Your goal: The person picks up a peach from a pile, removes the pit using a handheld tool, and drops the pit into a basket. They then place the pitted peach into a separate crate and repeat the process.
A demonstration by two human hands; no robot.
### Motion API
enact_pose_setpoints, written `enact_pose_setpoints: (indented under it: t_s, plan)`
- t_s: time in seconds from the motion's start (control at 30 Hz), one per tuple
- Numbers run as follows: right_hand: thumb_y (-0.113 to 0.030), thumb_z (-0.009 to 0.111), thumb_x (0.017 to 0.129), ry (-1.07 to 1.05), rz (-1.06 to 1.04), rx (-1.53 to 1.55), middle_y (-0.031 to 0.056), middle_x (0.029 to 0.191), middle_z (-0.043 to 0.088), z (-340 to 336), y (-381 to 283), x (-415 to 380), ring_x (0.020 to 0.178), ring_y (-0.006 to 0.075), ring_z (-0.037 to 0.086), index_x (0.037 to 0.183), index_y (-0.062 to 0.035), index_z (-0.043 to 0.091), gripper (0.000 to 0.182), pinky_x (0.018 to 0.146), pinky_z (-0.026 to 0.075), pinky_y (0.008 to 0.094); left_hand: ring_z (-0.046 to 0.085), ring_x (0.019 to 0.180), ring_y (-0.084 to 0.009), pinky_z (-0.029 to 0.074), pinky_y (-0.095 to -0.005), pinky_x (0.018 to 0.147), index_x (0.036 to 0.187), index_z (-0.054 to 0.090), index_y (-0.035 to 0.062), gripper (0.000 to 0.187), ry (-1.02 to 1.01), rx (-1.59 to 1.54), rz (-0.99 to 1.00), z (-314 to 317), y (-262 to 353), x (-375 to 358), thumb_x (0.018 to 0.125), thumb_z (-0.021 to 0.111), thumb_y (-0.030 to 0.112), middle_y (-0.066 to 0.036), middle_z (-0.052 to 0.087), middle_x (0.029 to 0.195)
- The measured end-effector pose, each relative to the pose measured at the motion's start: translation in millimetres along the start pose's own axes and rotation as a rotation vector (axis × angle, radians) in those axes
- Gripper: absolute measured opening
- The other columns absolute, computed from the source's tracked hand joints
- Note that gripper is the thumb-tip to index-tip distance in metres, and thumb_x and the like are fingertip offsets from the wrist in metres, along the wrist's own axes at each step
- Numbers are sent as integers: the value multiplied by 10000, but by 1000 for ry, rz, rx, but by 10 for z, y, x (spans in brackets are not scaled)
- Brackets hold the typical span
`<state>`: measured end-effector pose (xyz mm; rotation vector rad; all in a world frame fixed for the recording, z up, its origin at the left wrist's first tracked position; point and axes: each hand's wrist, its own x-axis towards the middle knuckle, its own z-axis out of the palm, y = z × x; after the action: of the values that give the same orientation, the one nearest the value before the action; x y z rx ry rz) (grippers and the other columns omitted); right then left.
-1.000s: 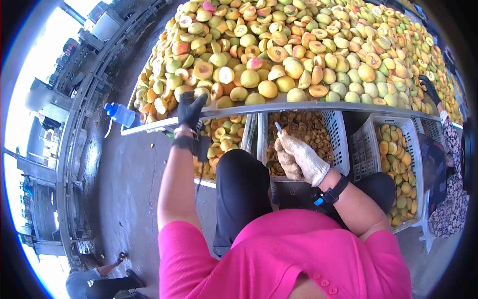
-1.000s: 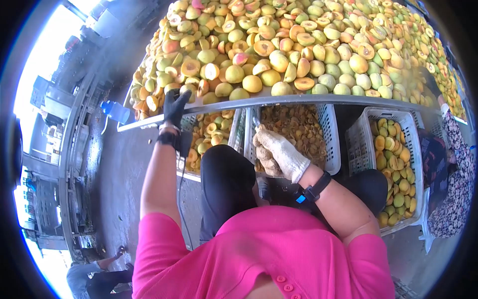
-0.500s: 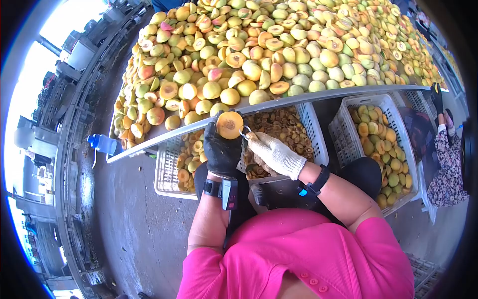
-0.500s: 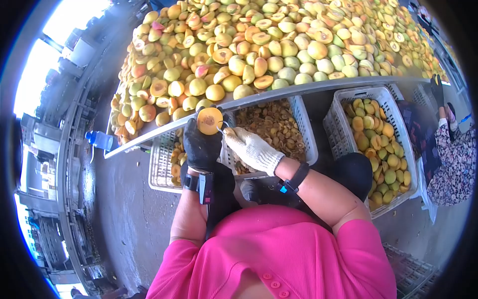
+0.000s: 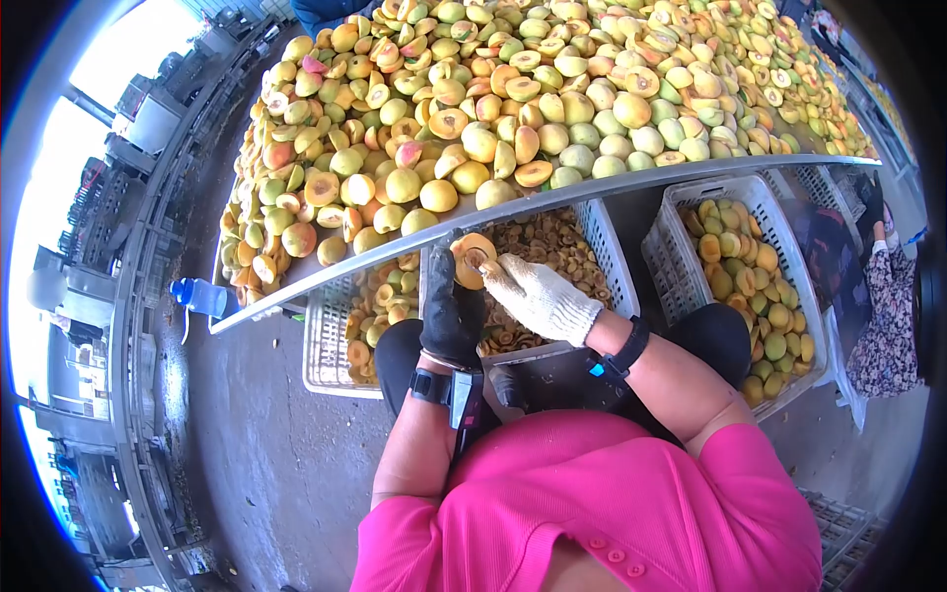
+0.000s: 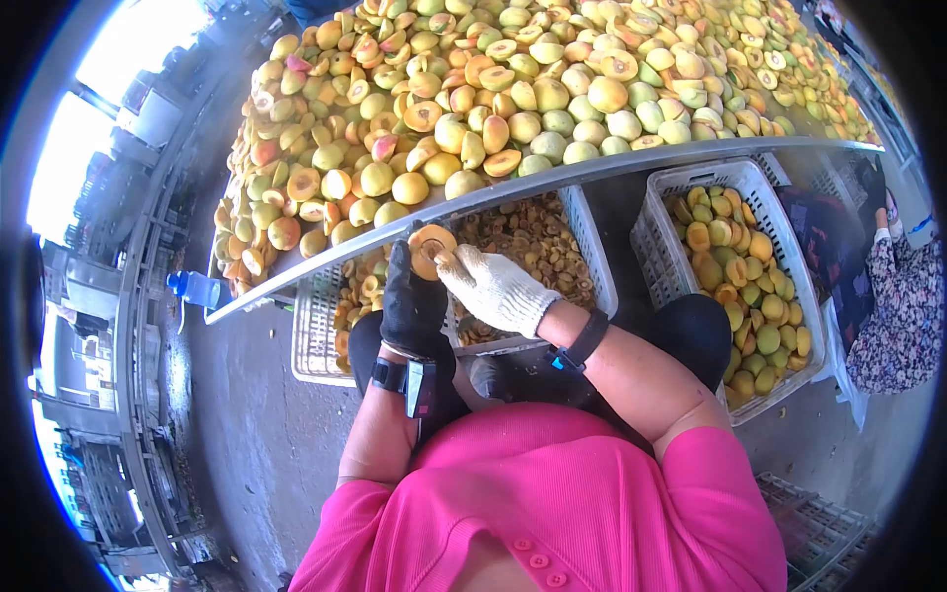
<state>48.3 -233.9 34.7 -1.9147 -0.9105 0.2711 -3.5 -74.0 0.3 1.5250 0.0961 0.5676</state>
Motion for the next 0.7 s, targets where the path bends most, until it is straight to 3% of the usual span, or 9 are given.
enact_pose_setpoints:
  t_s: [0.03, 0.2, 0.27, 0.37, 0.47, 0.57, 0.67, 0.7]
  plan:
    - [-412, 422, 1032, -8, 22, 8, 274, 821, 624, 3, -3, -3, 816, 472, 616, 1072, -31, 528, 398, 684, 472, 553, 576, 1153, -225, 513, -345, 951, 1316, 493, 31, 330, -2, 11, 13, 7, 6, -10, 1027, 517, 188, -133, 581, 1255]
    - [-364, 476, 1025, -22, 68, 16, 272, 795, 623, 50, -80, -40, 785, 469, 625, 1025, -6, 546, 364, 640, 469, 529, 563, 1166, -220, 520, -355, 956, 1323, 473, 39, 365, 95, -853, -231, 146, 51, -40, 1036, 503, 262, -123, 567, 1252]
    - [-365, 469, 1027, -24, 33, -36, 275, 794, 622, 116, -46, -64, 775, 469, 627, 1020, -10, 546, 364, 641, 469, 533, 594, 1113, -242, 527, -382, 949, 1318, 482, 34, 462, 208, -419, -95, 195, -38, -72, 1032, 473, 397, -119, 584, 1231]
    - [-415, 413, 1036, -107, 80, -1, 290, 862, 628, 126, -79, -77, 834, 479, 619, 1034, 18, 547, 453, 716, 480, 533, 623, 1063, -252, 522, -387, 956, 1325, 487, 38, 514, 259, -768, -329, 161, 131, 23, 1033, 429, 458, -116, 603, 1211]
    - [-396, 428, 1033, -88, -48, -7, 289, 918, 631, 249, 111, -63, 879, 470, 617, 1061, 19, 558, 436, 746, 483, 515, 626, 1056, -237, 523, -370, 944, 1284, 519, 43, 500, 295, -836, -339, 102, 67, 77, 1027, 445, 465, -113, 621, 1164]
    - [-381, 444, 1027, -100, 21, 119, 284, 951, 632, 243, 87, -89, 910, 456, 618, 1111, 2, 560, 409, 776, 481, 501, 616, 1062, -170, 538, -325, 871, 1252, 534, 58, 402, 485, -467, -140, 261, 176, 52, 1058, 399, 383, -86, 616, 1167]
    - [-384, 458, 1021, -146, -169, 18, 263, 915, 627, 280, 256, -98, 920, 452, 609, 1142, -18, 566, 401, 828, 480, 480, 652, 903, -168, 549, -302, 772, 1181, 560, 32, 395, 164, -227, -212, 70, 224, 37, 1058, 398, 371, -92, 660, 1025]
    - [-406, 456, 1021, -59, -299, -30, 228, 865, 620, 353, 347, -94, 841, 413, 616, 1127, -31, 570, 407, 766, 492, 457, 660, 844, -170, 550, -295, 736, 1149, 567, 25, 396, 101, -183, -237, 45, 249, 44, 1056, 401, 372, -94, 671, 968]
